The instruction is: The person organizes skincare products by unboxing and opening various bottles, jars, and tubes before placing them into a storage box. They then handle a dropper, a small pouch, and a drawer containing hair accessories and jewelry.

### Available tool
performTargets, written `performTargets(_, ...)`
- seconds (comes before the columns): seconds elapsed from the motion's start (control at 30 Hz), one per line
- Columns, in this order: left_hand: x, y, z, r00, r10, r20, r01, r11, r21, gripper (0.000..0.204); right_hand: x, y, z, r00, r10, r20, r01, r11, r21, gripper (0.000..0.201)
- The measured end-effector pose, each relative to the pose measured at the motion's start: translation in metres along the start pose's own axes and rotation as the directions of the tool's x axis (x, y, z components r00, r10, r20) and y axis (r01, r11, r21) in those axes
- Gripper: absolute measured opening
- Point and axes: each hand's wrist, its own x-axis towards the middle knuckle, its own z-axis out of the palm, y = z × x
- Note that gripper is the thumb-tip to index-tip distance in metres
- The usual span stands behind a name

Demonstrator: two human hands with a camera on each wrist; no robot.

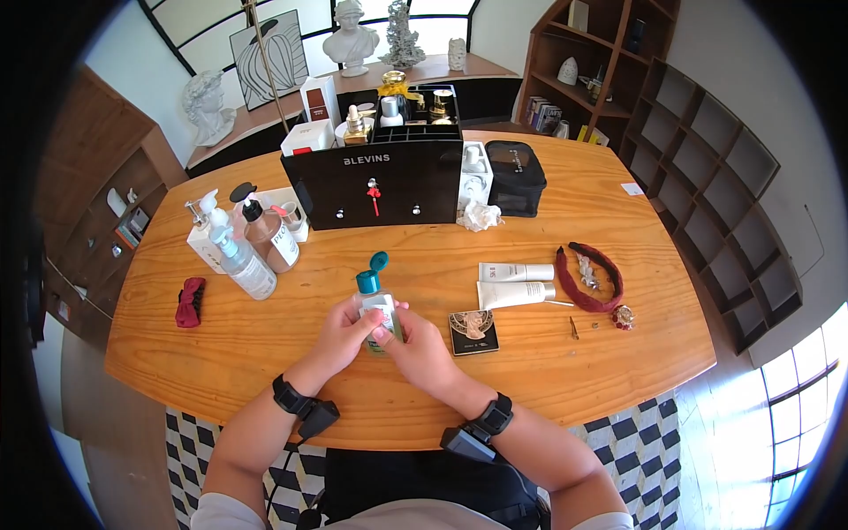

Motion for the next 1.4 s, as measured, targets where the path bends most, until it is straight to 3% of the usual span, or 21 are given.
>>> performTargets(0.17,0.000,-0.001,0.001,1.000,-0.007,0.011,0.007,0.999,0.037,0.039,0.000,0.002,0.001,0.997,-0.057,-0.057,0.058,0.998,0.016,0.025)
performTargets(0.27,0.000,-0.001,0.001,1.000,-0.009,0.007,0.009,0.999,0.041,0.039,0.000,0.000,0.000,0.998,-0.043,-0.049,0.041,0.999,-0.028,0.025)
performTargets(0.37,0.001,-0.002,0.001,1.000,0.000,-0.005,0.001,1.000,0.031,0.040,0.001,-0.001,0.000,1.000,-0.023,-0.015,0.024,0.999,0.045,0.025)
performTargets(0.57,0.000,-0.002,0.002,1.000,-0.016,0.007,0.015,0.998,0.063,0.041,0.000,-0.006,-0.002,0.997,-0.052,-0.050,0.050,0.998,-0.037,0.024)
performTargets(0.77,0.001,-0.003,0.001,1.000,0.000,-0.009,0.001,0.999,0.035,0.041,0.001,-0.001,0.000,1.000,-0.003,-0.002,0.003,0.999,0.050,0.024)
performTargets(0.87,0.001,-0.002,0.001,1.000,-0.010,-0.005,0.011,0.999,0.049,0.041,0.000,-0.009,-0.005,0.999,0.039,0.006,-0.039,0.996,-0.078,0.024)
performTargets(1.17,0.002,-0.005,-0.001,1.000,-0.003,0.003,0.003,1.000,-0.001,0.040,0.001,-0.007,-0.003,0.998,0.041,0.043,-0.043,0.998,0.038,0.026)
performTargets(1.3,0.000,-0.003,-0.001,1.000,0.011,0.010,-0.011,1.000,0.016,0.039,0.000,-0.012,-0.006,0.996,0.046,0.073,-0.047,0.999,0.006,0.028)
performTargets(1.37,-0.001,-0.001,-0.001,0.999,0.021,0.026,-0.023,0.997,0.075,0.049,0.000,-0.011,-0.004,0.996,0.029,0.083,-0.034,0.998,0.058,0.030)
performTargets(1.4,-0.002,0.001,-0.001,0.999,0.025,0.034,-0.029,0.994,0.105,0.055,-0.001,-0.009,-0.002,0.997,-0.052,0.051,0.049,0.996,0.074,0.031)
